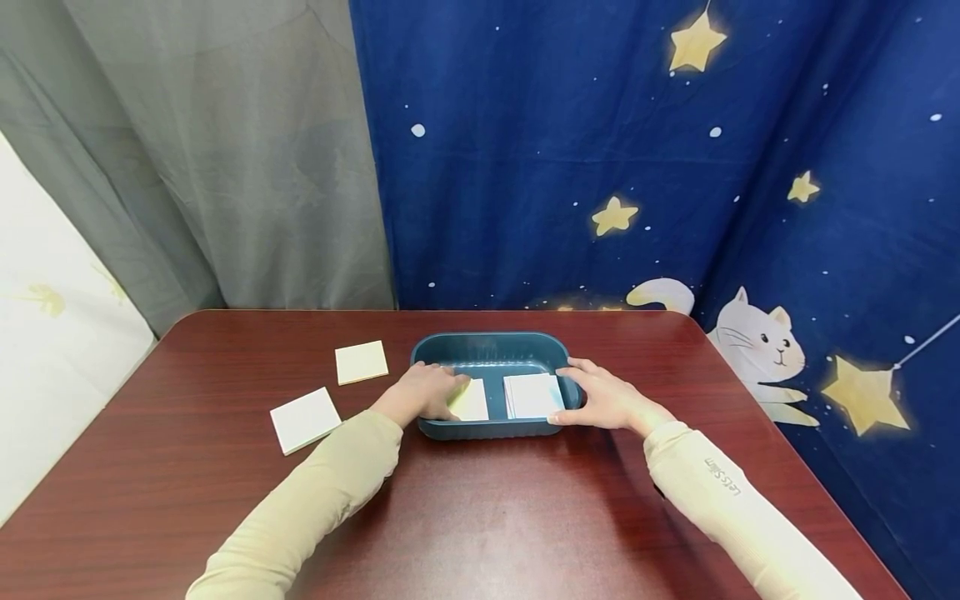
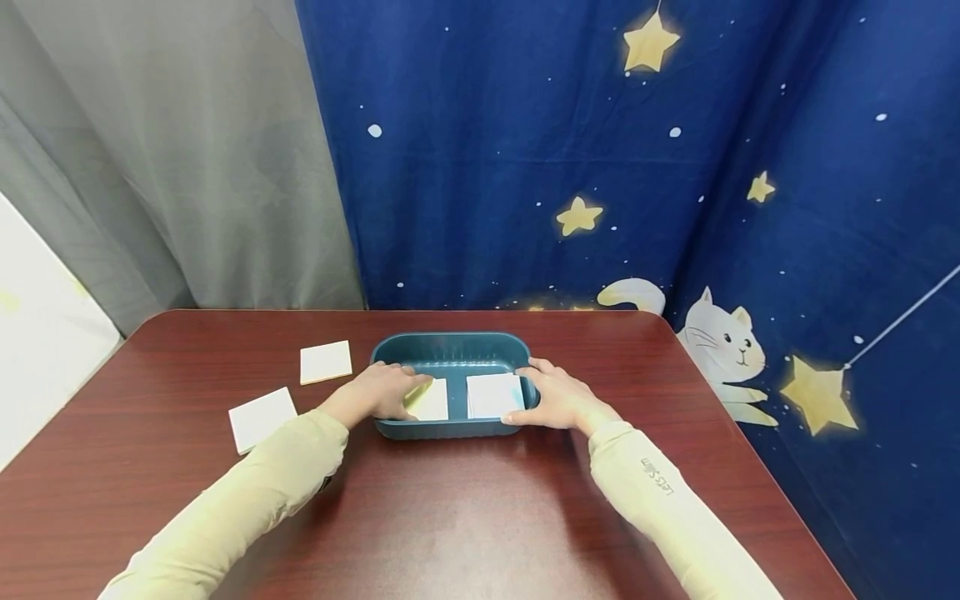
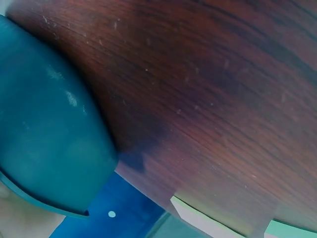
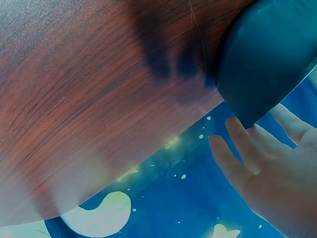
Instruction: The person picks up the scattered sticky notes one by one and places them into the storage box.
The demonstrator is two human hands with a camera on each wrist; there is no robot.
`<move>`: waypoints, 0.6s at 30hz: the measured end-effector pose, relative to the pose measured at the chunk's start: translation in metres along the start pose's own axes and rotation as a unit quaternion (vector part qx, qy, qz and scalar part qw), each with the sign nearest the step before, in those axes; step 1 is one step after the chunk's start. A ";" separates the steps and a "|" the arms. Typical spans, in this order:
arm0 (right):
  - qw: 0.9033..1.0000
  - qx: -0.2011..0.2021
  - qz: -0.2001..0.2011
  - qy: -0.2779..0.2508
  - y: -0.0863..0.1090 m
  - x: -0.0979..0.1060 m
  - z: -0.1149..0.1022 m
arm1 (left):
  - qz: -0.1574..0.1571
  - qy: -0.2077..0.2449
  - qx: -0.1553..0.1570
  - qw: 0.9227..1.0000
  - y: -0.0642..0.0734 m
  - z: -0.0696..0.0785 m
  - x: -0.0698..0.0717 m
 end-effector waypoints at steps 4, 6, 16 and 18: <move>1.000 0.000 0.002 -0.001 0.000 0.000 0.000 | -0.005 0.001 0.005 1.000 -0.001 0.000 -0.001; 1.000 -0.001 0.002 -0.001 0.000 0.000 0.000 | -0.007 0.002 0.005 1.000 -0.001 0.000 -0.001; 1.000 -0.007 0.000 -0.001 0.000 0.000 0.000 | -0.002 0.003 0.002 1.000 -0.002 0.000 -0.001; 1.000 -0.008 0.001 -0.001 0.000 0.000 0.000 | 0.001 0.003 0.001 1.000 -0.002 0.000 -0.001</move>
Point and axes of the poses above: each hand's wrist, its own y-axis away from the middle knuckle, its own x-axis out of the back of the hand, z = x × y, the point moved 3 cm from there along -y, towards the middle knuckle, and after that the axes turned 9 degrees about -y, right-handed, at the moved point
